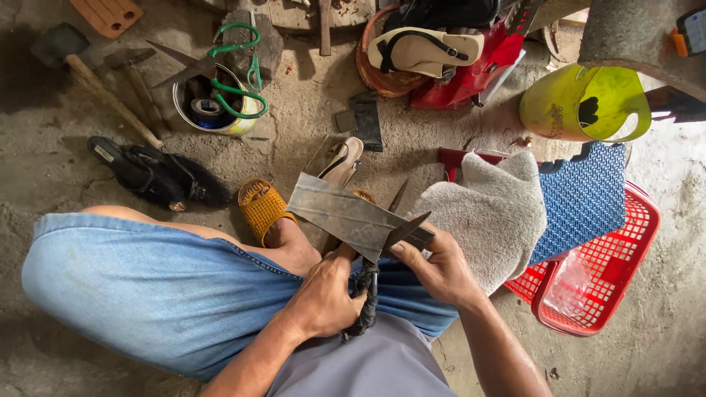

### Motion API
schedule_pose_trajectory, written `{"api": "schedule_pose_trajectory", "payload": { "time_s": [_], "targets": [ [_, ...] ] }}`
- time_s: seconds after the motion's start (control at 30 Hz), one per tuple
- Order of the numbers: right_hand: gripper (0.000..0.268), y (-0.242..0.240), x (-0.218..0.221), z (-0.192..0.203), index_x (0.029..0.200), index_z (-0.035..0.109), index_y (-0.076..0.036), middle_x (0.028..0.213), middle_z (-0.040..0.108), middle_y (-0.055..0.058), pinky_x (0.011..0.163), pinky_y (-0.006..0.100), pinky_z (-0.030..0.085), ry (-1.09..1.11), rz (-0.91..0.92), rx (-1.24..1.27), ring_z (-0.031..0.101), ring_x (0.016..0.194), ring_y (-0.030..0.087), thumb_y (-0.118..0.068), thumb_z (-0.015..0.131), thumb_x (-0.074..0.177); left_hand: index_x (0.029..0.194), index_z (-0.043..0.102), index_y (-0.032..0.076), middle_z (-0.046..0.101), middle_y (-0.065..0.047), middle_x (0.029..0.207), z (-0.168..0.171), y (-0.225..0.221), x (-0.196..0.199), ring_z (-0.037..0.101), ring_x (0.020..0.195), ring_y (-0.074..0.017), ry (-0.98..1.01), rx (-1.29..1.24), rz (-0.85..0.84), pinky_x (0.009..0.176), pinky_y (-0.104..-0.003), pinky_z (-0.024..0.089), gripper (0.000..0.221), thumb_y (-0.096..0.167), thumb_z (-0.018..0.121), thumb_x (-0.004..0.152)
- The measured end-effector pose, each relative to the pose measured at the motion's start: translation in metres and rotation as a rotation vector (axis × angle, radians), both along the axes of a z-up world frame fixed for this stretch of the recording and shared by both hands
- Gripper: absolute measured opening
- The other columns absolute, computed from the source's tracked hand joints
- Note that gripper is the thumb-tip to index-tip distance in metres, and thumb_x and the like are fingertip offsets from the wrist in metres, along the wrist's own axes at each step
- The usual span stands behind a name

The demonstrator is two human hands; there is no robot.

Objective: Trimming a heel cap with scissors and a knife before sanding the edges of a shoe heel

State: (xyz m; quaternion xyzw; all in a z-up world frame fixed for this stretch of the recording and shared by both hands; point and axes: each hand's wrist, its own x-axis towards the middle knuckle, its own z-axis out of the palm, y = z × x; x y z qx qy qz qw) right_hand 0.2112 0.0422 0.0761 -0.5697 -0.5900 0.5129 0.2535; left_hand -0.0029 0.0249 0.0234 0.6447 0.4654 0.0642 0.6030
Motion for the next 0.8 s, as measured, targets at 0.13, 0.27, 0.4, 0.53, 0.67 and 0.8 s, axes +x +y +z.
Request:
{"api": "schedule_pose_trajectory", "payload": {
  "time_s": [0.13,0.27,0.4,0.53,0.67,0.8],
  "targets": [
    [0.023,-0.009,0.005,-0.019,0.094,0.07,-0.012,0.078,0.07,-0.001,0.075,0.028,0.052,0.012,-0.05,-0.053,0.068,0.076,0.011,-0.03,0.058,0.103,0.123,0.056,0.004,0.069,-0.019,0.108,-0.004,-0.002,0.0,0.066,0.103,-0.0408,-0.006,0.017,-0.002,0.092,-0.047,0.051,0.051,0.027,0.073,0.081],
    [0.029,-0.015,0.006,-0.033,0.092,0.073,-0.007,0.084,0.072,0.005,0.079,0.03,0.058,0.257,-0.063,-0.098,0.072,0.081,0.016,-0.03,0.058,0.103,0.111,0.06,0.007,0.066,-0.019,0.103,0.001,0.004,-0.002,0.061,0.101,-0.0375,-0.023,0.025,0.002,0.091,-0.046,0.049,0.037,0.027,0.065,0.079],
    [0.021,-0.025,-0.003,-0.047,0.096,0.07,-0.005,0.081,0.069,0.006,0.071,0.029,0.059,0.327,-0.215,-0.042,0.069,0.073,0.017,-0.023,0.062,0.102,0.114,0.057,0.006,0.067,-0.018,0.107,-0.008,0.005,-0.001,0.063,0.099,-0.0404,-0.022,0.157,0.012,0.09,-0.048,0.05,0.041,0.019,0.071,0.078],
    [0.017,-0.034,0.003,-0.058,0.097,0.072,-0.006,0.079,0.076,0.006,0.067,0.027,0.064,0.194,-0.327,-0.069,0.075,0.071,0.015,-0.022,0.067,0.099,0.107,0.059,0.004,0.071,-0.017,0.1,-0.022,-0.005,0.005,0.066,0.09,-0.0421,-0.02,0.306,0.054,0.082,-0.048,0.052,0.04,0.017,0.076,0.074],
    [0.017,-0.03,0.003,-0.048,0.099,0.07,-0.005,0.081,0.072,0.006,0.068,0.025,0.061,0.221,-0.284,-0.039,0.071,0.073,0.014,-0.021,0.064,0.101,0.097,0.062,0.005,0.073,-0.016,0.09,-0.019,-0.012,0.006,0.068,0.077,-0.0457,0.065,0.343,0.02,0.07,-0.056,0.053,0.032,0.027,0.076,0.08],
    [0.019,-0.025,0.003,-0.041,0.095,0.068,-0.01,0.08,0.07,0.0,0.067,0.023,0.054,0.131,-0.196,-0.011,0.067,0.073,0.01,-0.026,0.062,0.102,0.095,0.061,0.01,0.071,-0.008,0.085,-0.021,-0.018,0.002,0.069,0.075,-0.0354,-0.026,0.424,0.145,0.066,-0.048,0.053,0.031,0.021,0.079,0.072]
  ]
}}
